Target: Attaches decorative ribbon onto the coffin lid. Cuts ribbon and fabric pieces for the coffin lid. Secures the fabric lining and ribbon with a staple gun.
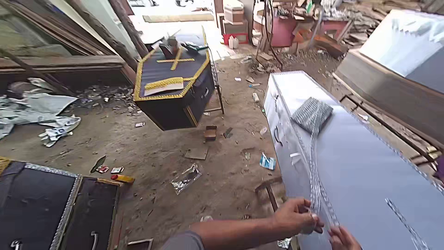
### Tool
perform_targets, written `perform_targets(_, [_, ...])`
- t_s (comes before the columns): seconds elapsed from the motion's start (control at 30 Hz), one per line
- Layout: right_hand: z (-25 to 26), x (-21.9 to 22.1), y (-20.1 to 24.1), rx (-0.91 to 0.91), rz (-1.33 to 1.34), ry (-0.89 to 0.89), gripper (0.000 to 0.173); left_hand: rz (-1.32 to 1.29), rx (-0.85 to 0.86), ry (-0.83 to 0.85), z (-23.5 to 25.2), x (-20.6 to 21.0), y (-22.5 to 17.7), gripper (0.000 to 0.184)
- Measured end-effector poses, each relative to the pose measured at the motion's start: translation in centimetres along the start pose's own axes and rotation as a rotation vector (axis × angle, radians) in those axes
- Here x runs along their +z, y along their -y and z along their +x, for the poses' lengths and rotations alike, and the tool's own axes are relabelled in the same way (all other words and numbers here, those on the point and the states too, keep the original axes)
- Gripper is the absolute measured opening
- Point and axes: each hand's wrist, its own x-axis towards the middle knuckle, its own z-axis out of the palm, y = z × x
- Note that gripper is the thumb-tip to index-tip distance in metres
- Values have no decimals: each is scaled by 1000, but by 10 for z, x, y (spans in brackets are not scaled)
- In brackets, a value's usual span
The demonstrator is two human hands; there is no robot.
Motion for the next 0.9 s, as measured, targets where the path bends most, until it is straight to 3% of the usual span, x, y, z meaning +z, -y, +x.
perform_targets(0.13, [-12,14,0,338,682,6,62,68,29,15,-23,44,-4,32])
perform_targets(0.23, [-35,-12,-3,321,904,279,76,10,-14,-52,-23,60,0,37])
perform_targets(0.33, [-65,-50,-9,241,803,407,81,-61,-59,-145,-25,71,12,45])
perform_targets(0.57, [-109,-115,10,210,724,230,69,-81,-120,-258,-24,95,33,74])
perform_targets(0.73, [-116,-112,13,210,655,158,54,-102,-180,-286,-26,104,39,62])
perform_targets(0.9, [-120,-111,16,255,662,205,57,-142,-151,-306,-32,111,26,35])
